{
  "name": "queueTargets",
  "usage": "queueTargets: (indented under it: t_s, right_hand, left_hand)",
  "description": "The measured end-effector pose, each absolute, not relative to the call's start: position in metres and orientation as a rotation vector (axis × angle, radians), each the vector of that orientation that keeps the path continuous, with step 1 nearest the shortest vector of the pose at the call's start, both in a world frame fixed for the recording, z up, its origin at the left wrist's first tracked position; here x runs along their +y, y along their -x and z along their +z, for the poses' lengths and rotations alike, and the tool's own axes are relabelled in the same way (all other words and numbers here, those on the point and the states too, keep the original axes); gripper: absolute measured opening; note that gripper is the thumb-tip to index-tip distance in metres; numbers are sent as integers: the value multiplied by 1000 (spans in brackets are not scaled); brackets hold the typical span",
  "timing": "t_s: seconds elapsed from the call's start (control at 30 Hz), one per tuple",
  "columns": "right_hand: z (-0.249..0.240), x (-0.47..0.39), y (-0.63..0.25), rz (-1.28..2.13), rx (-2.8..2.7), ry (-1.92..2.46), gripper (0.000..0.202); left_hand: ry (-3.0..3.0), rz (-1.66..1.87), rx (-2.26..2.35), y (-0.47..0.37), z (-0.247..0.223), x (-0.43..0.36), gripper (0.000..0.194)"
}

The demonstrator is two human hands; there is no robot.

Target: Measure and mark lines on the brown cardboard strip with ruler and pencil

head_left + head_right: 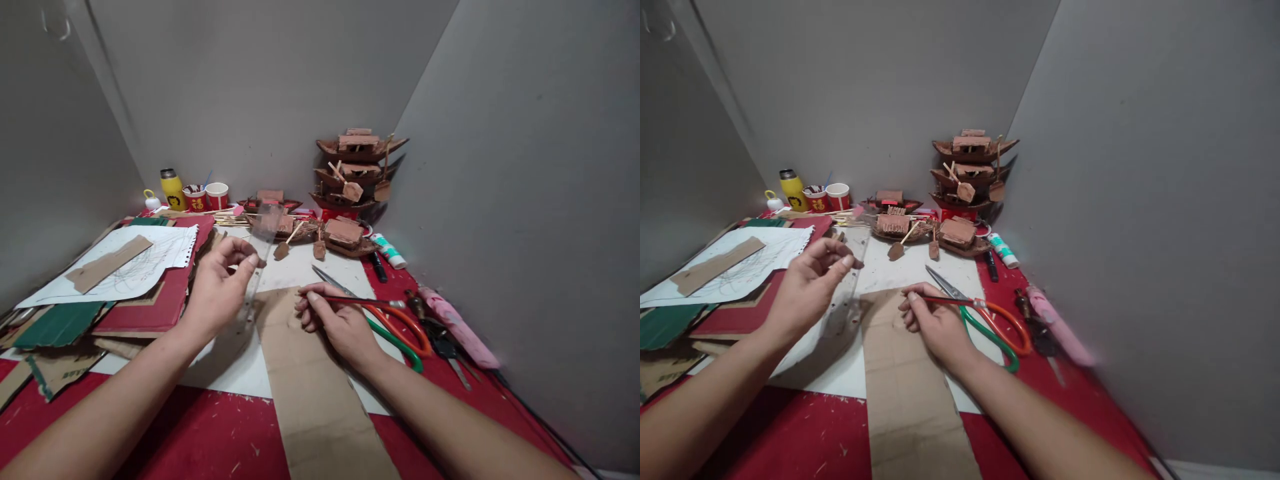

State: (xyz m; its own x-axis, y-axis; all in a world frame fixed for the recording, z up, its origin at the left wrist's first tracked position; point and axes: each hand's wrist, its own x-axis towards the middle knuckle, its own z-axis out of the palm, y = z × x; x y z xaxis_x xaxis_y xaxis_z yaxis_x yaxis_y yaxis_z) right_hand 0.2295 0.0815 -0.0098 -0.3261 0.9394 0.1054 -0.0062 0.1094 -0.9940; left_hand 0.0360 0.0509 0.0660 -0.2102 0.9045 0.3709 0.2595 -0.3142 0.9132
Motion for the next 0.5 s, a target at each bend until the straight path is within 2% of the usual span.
queueTargets:
  t_s: [0.13, 0.27, 0.37, 0.5]
  right_hand:
    - [-2, 76, -230, 1230, -1442, 913, 34]
    - [1, 69, -233, 1021, -1603, 865, 37]
    - [-1, 67, -234, 851, -1775, 898, 50]
    - [-4, 76, -238, 687, -1922, 935, 42]
  left_hand:
    - [-1132, 1686, 1243, -42, 83, 49, 20]
    - [-860, 1692, 1181, -50, 78, 46, 32]
    - [-716, 1706, 1182, -58, 69, 42, 31]
    - [-611, 1624, 1186, -62, 58, 38, 29]
